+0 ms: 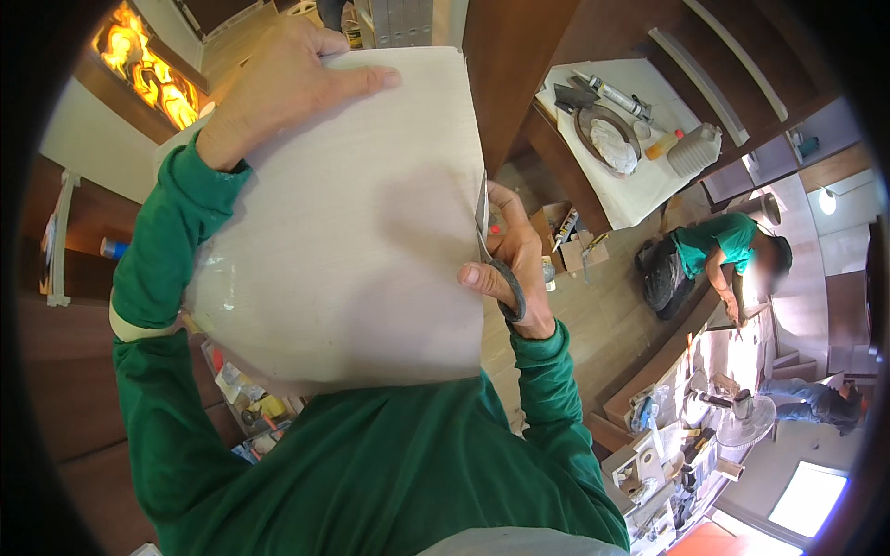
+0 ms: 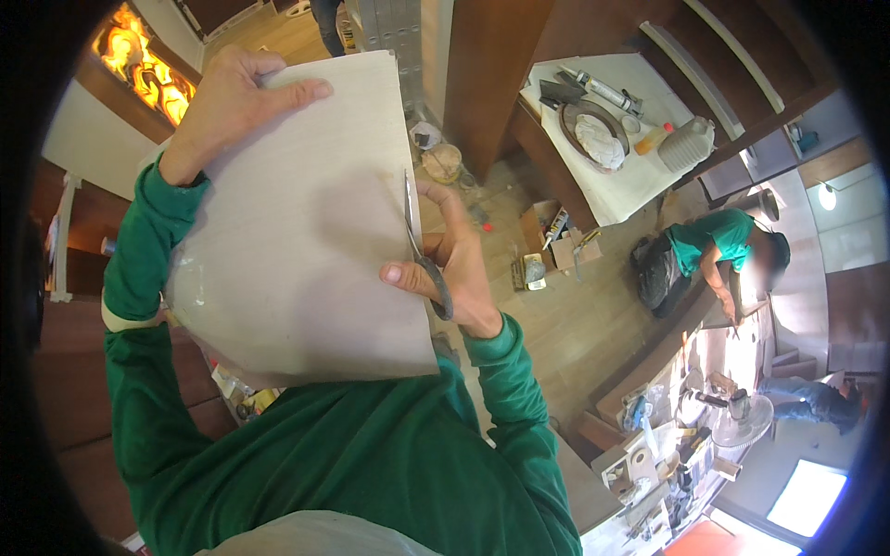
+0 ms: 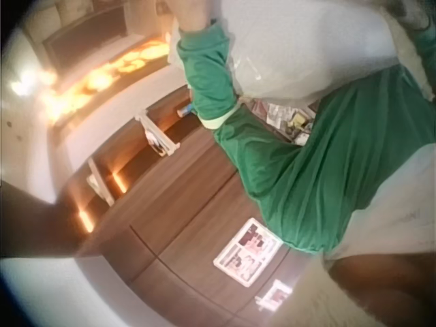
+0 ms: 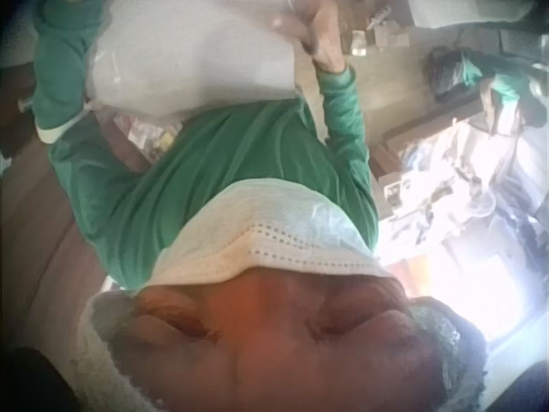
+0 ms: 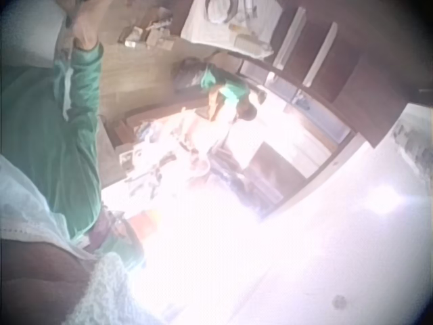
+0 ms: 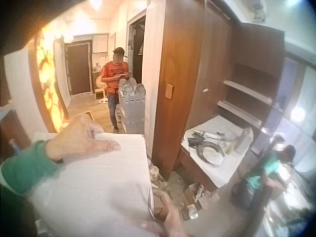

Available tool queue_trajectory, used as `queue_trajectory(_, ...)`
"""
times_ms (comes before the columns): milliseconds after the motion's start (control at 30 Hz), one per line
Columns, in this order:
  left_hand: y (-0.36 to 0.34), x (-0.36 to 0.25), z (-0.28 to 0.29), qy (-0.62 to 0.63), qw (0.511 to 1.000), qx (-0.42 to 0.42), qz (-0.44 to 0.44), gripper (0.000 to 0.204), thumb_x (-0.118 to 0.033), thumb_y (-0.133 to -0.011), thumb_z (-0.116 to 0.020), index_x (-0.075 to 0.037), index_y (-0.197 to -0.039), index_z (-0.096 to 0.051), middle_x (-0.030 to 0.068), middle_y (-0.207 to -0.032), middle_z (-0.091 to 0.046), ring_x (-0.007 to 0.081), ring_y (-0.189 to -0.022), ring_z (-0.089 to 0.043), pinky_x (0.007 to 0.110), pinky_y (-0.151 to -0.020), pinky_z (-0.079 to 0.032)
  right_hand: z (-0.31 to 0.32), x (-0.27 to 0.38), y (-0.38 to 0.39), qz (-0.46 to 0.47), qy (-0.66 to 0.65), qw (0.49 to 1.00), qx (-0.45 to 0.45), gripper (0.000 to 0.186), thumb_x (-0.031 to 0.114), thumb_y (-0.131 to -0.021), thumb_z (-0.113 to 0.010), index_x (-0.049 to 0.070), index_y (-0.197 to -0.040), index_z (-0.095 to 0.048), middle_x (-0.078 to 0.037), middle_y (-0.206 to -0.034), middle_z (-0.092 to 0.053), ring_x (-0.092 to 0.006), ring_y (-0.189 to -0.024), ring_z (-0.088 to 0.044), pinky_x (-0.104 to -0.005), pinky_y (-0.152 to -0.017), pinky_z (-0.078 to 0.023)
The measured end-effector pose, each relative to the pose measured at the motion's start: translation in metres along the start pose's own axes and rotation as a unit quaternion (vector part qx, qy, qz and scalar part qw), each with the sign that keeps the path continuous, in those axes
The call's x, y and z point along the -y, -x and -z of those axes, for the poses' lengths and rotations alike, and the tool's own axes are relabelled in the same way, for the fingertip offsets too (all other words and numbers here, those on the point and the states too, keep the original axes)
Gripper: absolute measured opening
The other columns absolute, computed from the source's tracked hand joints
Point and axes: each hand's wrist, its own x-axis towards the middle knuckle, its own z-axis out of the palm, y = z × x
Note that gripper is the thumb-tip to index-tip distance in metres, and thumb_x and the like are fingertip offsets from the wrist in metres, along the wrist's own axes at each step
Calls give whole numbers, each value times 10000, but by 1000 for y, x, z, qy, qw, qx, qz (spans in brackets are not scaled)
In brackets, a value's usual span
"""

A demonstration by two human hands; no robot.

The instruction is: The person uses shears to cut a large sheet of material, then wipes a wooden shelf with a cloth. The person continues cutting the material into smaller pieces.

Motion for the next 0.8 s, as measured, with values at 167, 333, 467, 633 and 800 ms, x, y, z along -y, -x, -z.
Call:
queue_trajectory(167, -4, -4, 3, 3, 1000, 4, 4, 365, -327, -790, -823, 9, -714, -701, -8, -535, -560, 54, -475, -491, 252, -442, -371, -1, 4, -2, 12, -18, 1000, -6, 883, 101, -754, -849, -21, -1408, -268, -167, -872, -705, -138, -720, -664, -225, -649, -488)
queue_trajectory(333, -1, -1, 1, 8, 1000, -5, 3, 371, -340, -787, -824, 7, -725, -708, -3, -531, -559, 55, -473, -488, 250, -441, -369, -6, -5, 4, 10, -26, 999, -33, 837, 31, -775, -814, -31, -1406, -267, -191, -911, -710, -133, -739, -664, -223, -655, -491)
queue_trajectory(467, 1, 1, -1, -15, 1000, 7, 4, 375, -347, -786, -822, 8, -737, -712, 3, -528, -559, 56, -472, -486, 256, -437, -365, -9, -9, 8, -15, 1, 999, -33, 842, 22, -771, -815, -34, -1406, -265, -201, -920, -711, -146, -761, -674, -228, -680, -504)
queue_trajectory(633, 4, -3, 1, 9, 1000, 10, 4, 373, -340, -794, -816, 13, -739, -710, 9, -529, -563, 55, -472, -488, 257, -437, -367, -7, 1, 2, 29, -31, 999, -3, 902, 95, -753, -849, -22, -1418, -251, -197, -918, -710, -164, -787, -680, -243, -704, -508)
queue_trajectory(800, 2, -4, 5, -11, 1000, 9, 3, 384, -357, -790, -818, 6, -734, -707, 16, -525, -558, 58, -469, -489, 257, -438, -370, -8, 11, 0, 21, -7, 1000, -2, 892, 111, -765, -839, -14, -1422, -250, -198, -932, -709, -190, -826, -694, -259, -728, -519)
